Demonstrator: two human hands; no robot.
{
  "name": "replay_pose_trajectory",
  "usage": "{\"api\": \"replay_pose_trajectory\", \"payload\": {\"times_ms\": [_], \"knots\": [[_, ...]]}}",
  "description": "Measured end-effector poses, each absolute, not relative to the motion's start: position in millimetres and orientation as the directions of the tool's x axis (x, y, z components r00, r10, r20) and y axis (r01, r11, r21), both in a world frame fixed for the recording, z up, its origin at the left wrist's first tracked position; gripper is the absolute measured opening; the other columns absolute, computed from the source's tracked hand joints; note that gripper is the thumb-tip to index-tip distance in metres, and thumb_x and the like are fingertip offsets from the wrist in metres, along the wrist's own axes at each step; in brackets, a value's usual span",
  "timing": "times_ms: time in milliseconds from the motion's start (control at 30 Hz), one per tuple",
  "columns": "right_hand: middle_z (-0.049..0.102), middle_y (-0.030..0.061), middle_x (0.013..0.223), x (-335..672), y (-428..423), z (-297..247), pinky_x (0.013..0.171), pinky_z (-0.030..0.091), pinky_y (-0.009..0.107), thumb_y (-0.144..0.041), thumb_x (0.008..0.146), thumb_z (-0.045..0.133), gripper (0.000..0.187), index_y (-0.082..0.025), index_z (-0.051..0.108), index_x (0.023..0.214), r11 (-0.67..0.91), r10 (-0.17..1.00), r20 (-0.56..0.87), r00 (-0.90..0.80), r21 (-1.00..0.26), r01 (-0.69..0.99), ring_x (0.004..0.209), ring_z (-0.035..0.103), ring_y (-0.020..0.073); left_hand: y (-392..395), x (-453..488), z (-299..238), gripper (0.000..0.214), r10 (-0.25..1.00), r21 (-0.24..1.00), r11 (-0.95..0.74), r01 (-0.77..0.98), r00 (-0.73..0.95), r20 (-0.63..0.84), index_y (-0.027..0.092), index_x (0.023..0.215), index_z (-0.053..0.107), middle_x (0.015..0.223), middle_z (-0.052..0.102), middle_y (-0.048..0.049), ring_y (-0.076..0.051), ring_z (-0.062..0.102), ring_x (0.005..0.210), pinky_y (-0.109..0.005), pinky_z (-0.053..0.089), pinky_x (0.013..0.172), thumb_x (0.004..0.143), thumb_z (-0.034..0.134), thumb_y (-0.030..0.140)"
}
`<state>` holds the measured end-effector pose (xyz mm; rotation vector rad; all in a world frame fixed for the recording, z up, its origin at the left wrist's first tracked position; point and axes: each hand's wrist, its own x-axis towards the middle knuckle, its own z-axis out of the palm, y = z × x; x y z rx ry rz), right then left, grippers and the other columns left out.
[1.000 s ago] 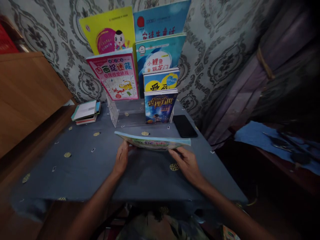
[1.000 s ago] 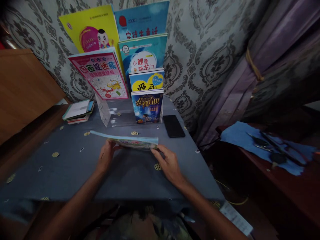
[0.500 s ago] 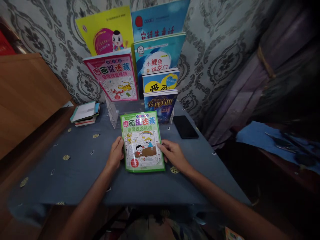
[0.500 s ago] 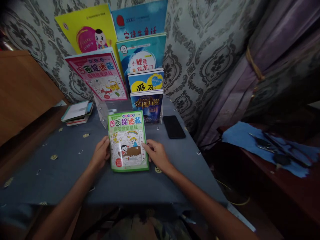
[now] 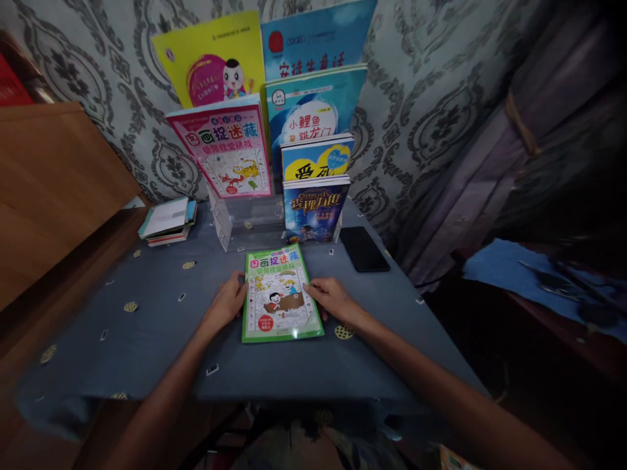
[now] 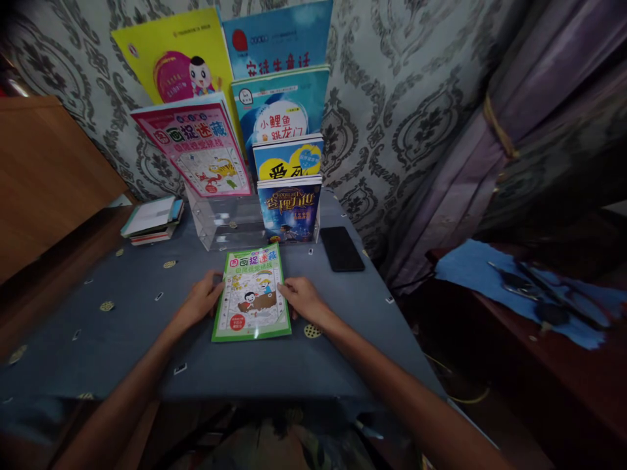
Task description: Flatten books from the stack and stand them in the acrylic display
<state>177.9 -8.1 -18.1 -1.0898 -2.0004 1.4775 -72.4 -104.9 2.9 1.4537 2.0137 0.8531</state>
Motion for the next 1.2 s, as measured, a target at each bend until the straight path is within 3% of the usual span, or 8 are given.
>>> {"api": "replay_pose_trajectory", "payload": {"times_ms": [167,267,433,533,667,833,1000,1200], "knots": [[0.053,-0.0047,0.039,179.2,-5.5,-8.2,0.036,0.035,0.020,-0.046,0.090,0.059,0.039,-0.022,0.049,0.061,0.134,0.788,-0.182,-0.589,-0.882,0.452,0.031,0.050,0.0113,-105.3,-66.1,11.5,0.030,0.958,0.310,0.270,0.912,-0.286,0.006,0.018,0.121,0.057,0.080,0.073,-0.0087,-0.026,0.070,0.075,-0.031,0.047,0.067,0.098,0.046,0.033],[0.059,-0.0031,0.045,181.7,-3.7,-3.4,0.040,0.038,0.021,-0.043,0.091,0.060,0.038,-0.022,0.051,0.061,0.225,0.811,-0.143,-0.567,-0.819,0.528,0.035,0.054,0.0116,-102.2,-61.1,18.1,0.031,0.960,0.157,0.270,0.950,-0.278,0.033,0.018,0.123,0.057,0.102,0.073,-0.0159,-0.031,0.071,0.092,-0.038,0.050,0.078,0.101,0.041,0.032],[0.070,0.0048,0.063,179.6,-4.8,-1.0,0.051,0.034,0.025,-0.033,0.093,0.058,0.033,-0.021,0.061,0.063,0.448,0.869,0.079,-0.488,-0.545,0.709,0.059,0.066,0.0178,-86.8,-62.3,17.4,0.030,0.977,0.110,0.131,0.985,-0.147,0.153,0.014,0.122,0.059,0.124,0.065,-0.0173,-0.030,0.061,0.117,-0.042,0.048,0.096,0.102,0.040,0.025],[0.074,0.0064,0.070,172.2,-8.5,0.7,0.055,0.034,0.027,-0.033,0.097,0.054,0.028,-0.020,0.070,0.078,0.522,0.844,0.155,-0.513,-0.455,0.721,0.067,0.069,0.0211,-75.0,-66.7,8.4,0.032,0.976,0.114,0.104,0.988,-0.123,0.178,0.014,0.129,0.056,0.137,0.060,-0.0172,-0.030,0.057,0.124,-0.044,0.046,0.102,0.102,0.041,0.023],[0.076,0.0062,0.081,155.1,-11.2,3.4,0.065,0.042,0.028,-0.028,0.099,0.051,0.023,-0.020,0.072,0.095,0.663,0.733,0.214,-0.646,-0.435,0.609,0.075,0.070,0.0212,-65.3,-70.3,-4.8,0.036,0.978,0.103,0.096,0.990,-0.113,0.175,0.014,0.134,0.054,0.147,0.055,-0.0184,-0.032,0.050,0.136,-0.048,0.044,0.106,0.102,0.041,0.022],[0.074,0.0138,0.110,125.4,-6.6,2.5,0.093,0.049,0.039,-0.024,0.098,0.053,0.022,-0.016,0.070,0.109,0.845,0.489,0.312,-0.814,-0.401,0.354,0.105,0.067,0.0264,-62.7,-71.0,-10.8,0.035,0.977,0.081,0.071,0.994,-0.085,0.197,0.014,0.133,0.054,0.147,0.054,-0.0193,-0.032,0.050,0.136,-0.048,0.044,0.106,0.102,0.040,0.022],[0.056,0.0242,0.145,96.9,1.5,-4.7,0.118,0.034,0.050,-0.031,0.093,0.064,0.056,-0.006,0.053,0.141,0.887,0.381,0.282,-0.881,-0.381,0.261,0.139,0.048,0.0331,-60.7,-72.5,-8.3,0.033,0.982,0.023,0.060,0.998,-0.063,0.177,0.013,0.127,0.058,0.138,0.061,-0.0168,-0.031,0.056,0.124,-0.044,0.047,0.098,0.099,0.041,0.017],[0.042,0.0265,0.157,82.6,14.7,-13.0,0.124,0.023,0.055,-0.047,0.093,0.062,0.075,-0.006,0.040,0.152,0.889,0.336,0.223,-0.915,-0.397,0.229,0.150,0.035,0.0326,-58.4,-78.4,-13.3,0.038,0.974,0.061,0.027,0.998,-0.040,0.224,0.014,0.134,0.056,0.138,0.059,-0.0161,-0.031,0.055,0.121,-0.045,0.046,0.098,0.099,0.043,0.021]]}}
